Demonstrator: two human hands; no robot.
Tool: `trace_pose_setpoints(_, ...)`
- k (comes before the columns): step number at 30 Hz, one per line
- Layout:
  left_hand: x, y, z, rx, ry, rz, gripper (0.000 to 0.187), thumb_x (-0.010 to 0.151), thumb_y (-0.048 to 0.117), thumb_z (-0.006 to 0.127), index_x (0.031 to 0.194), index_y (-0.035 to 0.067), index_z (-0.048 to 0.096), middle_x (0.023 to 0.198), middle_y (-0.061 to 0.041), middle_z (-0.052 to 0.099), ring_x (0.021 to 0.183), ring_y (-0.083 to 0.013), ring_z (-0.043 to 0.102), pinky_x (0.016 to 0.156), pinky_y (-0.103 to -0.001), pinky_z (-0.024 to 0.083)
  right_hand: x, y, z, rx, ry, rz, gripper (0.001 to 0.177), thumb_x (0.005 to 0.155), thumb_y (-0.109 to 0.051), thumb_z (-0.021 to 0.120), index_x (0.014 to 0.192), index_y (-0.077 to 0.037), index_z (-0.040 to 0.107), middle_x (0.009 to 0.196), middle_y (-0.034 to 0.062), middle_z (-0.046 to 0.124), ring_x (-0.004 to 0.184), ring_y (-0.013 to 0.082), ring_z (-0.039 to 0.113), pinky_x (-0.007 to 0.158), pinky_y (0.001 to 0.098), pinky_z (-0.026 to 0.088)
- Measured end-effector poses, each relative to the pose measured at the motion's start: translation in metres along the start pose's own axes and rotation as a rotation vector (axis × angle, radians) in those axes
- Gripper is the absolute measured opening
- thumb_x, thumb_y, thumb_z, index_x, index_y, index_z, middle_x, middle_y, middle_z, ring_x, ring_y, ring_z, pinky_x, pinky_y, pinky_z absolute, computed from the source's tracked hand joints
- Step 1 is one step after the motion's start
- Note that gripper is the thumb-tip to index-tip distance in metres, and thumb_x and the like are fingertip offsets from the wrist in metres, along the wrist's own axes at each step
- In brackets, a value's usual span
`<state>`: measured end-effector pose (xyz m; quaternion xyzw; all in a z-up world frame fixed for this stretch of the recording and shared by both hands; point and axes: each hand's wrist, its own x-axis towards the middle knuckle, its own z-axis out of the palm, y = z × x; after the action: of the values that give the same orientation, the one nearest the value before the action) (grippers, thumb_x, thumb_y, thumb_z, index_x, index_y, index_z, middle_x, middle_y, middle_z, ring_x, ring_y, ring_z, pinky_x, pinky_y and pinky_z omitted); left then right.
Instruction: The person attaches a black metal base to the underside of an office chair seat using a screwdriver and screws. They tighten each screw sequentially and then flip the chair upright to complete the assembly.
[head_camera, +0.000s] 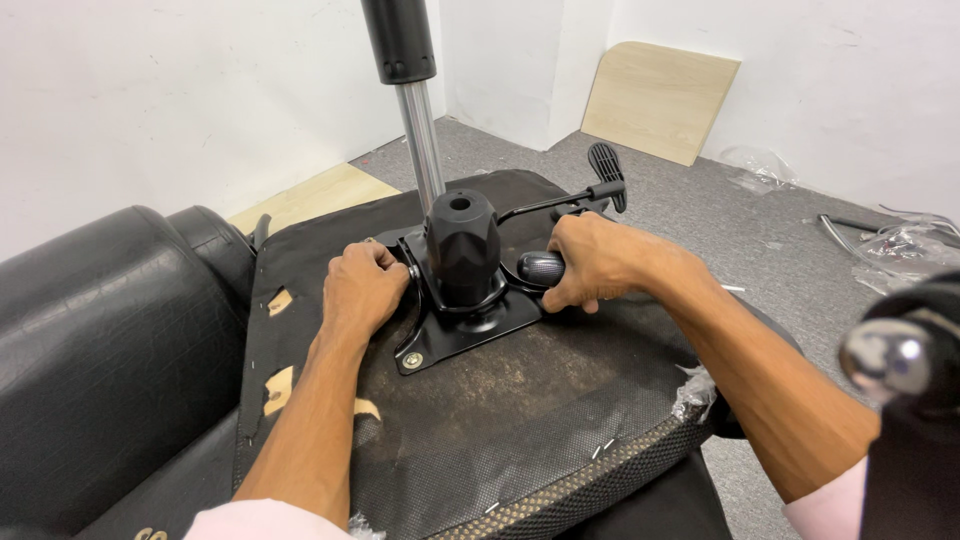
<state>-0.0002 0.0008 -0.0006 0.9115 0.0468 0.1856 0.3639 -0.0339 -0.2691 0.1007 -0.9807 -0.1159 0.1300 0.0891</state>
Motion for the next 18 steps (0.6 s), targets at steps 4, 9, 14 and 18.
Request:
trace_pose_setpoints(4, 0.000, 0.000, 0.000, -0.005, -0.012, -0.015, 0.017, 0.077, 0.019, 0.066, 0.080, 0.004, 0.073, 0.091, -0.017, 0.076, 0.092, -0.0368, 0.072, 0.086, -0.045, 0.054, 0.000, 0.004, 0.001, 0.058, 0.011, -0.048, 0.022, 0.074, -0.022, 0.082, 0.080, -0.002, 0.076, 0.063, 0.0109, 0.075, 0.057, 0.0192, 0.072, 0.062, 0.0366, 0.057)
trace_pose_setpoints(9, 0.001, 0.001, 0.000, -0.006, -0.010, -0.013, 0.018, 0.077, 0.019, 0.066, 0.079, 0.003, 0.073, 0.090, -0.018, 0.075, 0.090, -0.0372, 0.073, 0.085, -0.045, 0.055, 0.001, 0.009, -0.006, 0.126, 0.086, -0.017, 0.020, 0.078, -0.022, 0.079, 0.086, -0.004, 0.076, 0.067, 0.0049, 0.075, 0.057, 0.0171, 0.072, 0.063, 0.0340, 0.058)
trace_pose_setpoints(14, 0.002, 0.001, -0.001, 0.010, -0.023, -0.014, 0.018, 0.077, 0.021, 0.067, 0.080, 0.004, 0.074, 0.086, -0.019, 0.075, 0.088, -0.0379, 0.072, 0.084, -0.045, 0.055, 0.000, 0.005, -0.014, 0.117, 0.099, -0.025, 0.025, 0.080, -0.026, 0.080, 0.087, -0.002, 0.074, 0.065, 0.0106, 0.073, 0.058, 0.0169, 0.073, 0.059, 0.0361, 0.055)
trace_pose_setpoints(18, 0.003, 0.001, 0.000, 0.021, -0.055, -0.036, 0.019, 0.077, 0.021, 0.066, 0.082, 0.004, 0.074, 0.084, -0.019, 0.075, 0.087, -0.0372, 0.073, 0.084, -0.045, 0.055, 0.000, -0.001, -0.013, 0.182, 0.091, -0.045, 0.024, 0.079, -0.028, 0.079, 0.089, -0.006, 0.073, 0.067, 0.0083, 0.072, 0.058, 0.0154, 0.072, 0.054, 0.0378, 0.055)
